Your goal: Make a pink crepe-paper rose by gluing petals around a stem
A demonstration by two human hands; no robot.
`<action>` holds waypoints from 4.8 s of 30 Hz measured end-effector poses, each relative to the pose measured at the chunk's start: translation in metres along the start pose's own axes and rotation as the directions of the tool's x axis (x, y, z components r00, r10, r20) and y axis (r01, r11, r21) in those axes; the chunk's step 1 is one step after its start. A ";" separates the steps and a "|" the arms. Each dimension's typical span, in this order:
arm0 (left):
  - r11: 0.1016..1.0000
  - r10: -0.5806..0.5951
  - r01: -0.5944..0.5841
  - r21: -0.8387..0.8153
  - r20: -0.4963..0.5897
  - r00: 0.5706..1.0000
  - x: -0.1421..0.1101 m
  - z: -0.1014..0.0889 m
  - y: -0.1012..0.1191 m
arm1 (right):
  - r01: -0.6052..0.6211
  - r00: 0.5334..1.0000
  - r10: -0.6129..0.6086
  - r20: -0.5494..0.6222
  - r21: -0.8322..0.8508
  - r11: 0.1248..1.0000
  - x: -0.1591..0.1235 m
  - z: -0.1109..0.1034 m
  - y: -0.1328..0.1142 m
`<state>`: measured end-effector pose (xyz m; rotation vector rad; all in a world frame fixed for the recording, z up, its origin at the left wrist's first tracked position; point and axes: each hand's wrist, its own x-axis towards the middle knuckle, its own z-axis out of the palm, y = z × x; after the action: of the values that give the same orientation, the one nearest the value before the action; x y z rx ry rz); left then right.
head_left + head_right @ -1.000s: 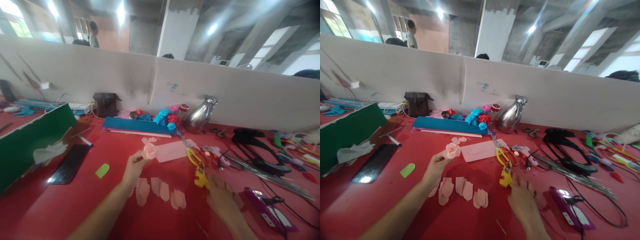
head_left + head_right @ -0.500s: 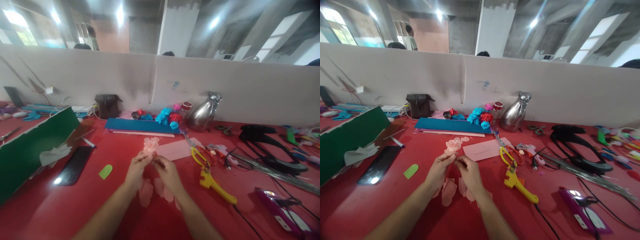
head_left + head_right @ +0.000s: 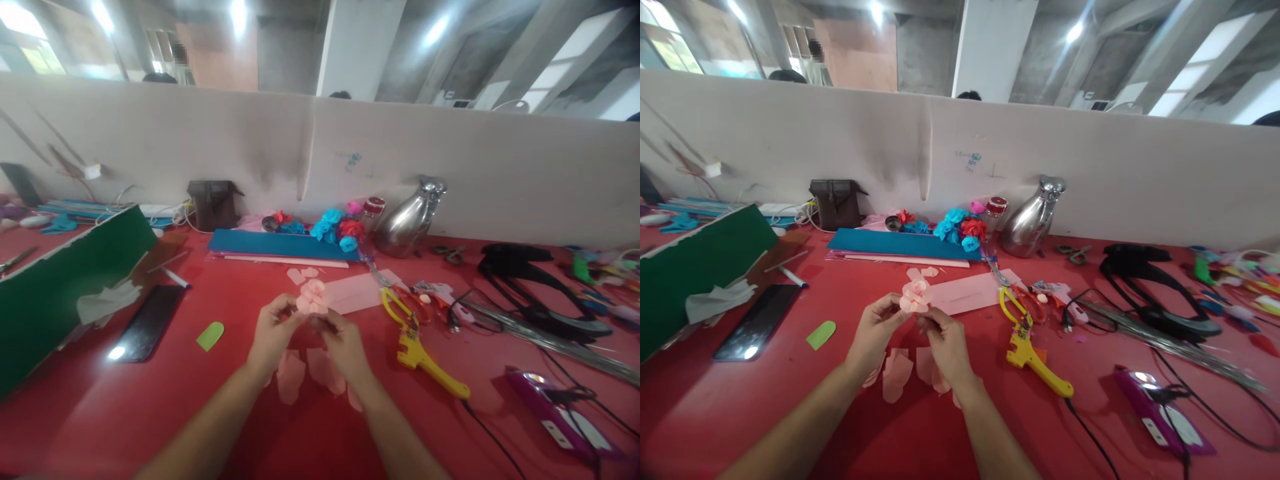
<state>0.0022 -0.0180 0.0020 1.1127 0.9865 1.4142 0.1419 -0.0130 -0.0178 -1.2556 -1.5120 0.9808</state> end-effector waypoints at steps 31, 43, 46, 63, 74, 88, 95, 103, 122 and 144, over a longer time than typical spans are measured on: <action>0.926 -0.172 0.169 -0.338 0.019 0.985 0.007 -0.011 0.015 | 0.213 0.958 -0.261 -0.117 -0.315 0.925 0.000 -0.006 0.000; 0.982 0.159 -0.146 0.120 -0.108 0.981 -0.002 -0.008 0.022 | 0.179 0.958 -0.245 -0.149 -0.357 0.917 0.001 -0.005 0.005; 0.980 0.135 -0.118 0.158 -0.102 0.986 -0.003 -0.007 0.023 | 0.187 0.957 -0.250 -0.146 -0.348 0.919 0.001 -0.005 0.004; 0.992 0.098 -0.086 0.092 -0.133 0.986 -0.001 -0.007 0.024 | 0.155 0.964 -0.207 -0.164 -0.286 0.946 0.001 -0.005 0.002; 0.996 -0.006 0.006 0.092 -0.001 1.000 -0.011 0.001 0.015 | 0.134 0.967 -0.182 -0.176 -0.250 0.959 0.000 -0.005 0.003; 0.889 0.239 -0.217 0.403 -0.003 0.971 0.001 -0.002 0.000 | -0.042 0.999 0.043 -0.007 0.152 0.988 -0.001 0.000 -0.006; 0.888 0.278 -0.250 0.386 -0.017 0.960 -0.002 0.001 -0.004 | -0.103 0.992 0.075 0.105 0.293 0.950 -0.004 0.005 -0.001; 0.983 -0.015 0.042 0.179 -0.148 0.989 0.004 -0.001 -0.003 | -0.095 0.989 0.070 0.127 0.199 0.975 -0.008 0.009 0.002; 0.990 -0.091 0.104 0.096 -0.130 0.987 -0.001 0.000 0.000 | 0.008 0.996 -0.010 0.092 0.014 1.000 -0.010 0.011 0.001; 0.885 -0.347 0.335 -0.323 0.022 0.938 0.008 -0.003 0.002 | 0.022 0.996 -0.025 0.083 0.037 0.999 -0.011 0.012 -0.004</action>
<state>-0.0018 -0.0103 0.0043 0.6358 0.8865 1.2521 0.1296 -0.0251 -0.0186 -1.1815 -1.5628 1.0520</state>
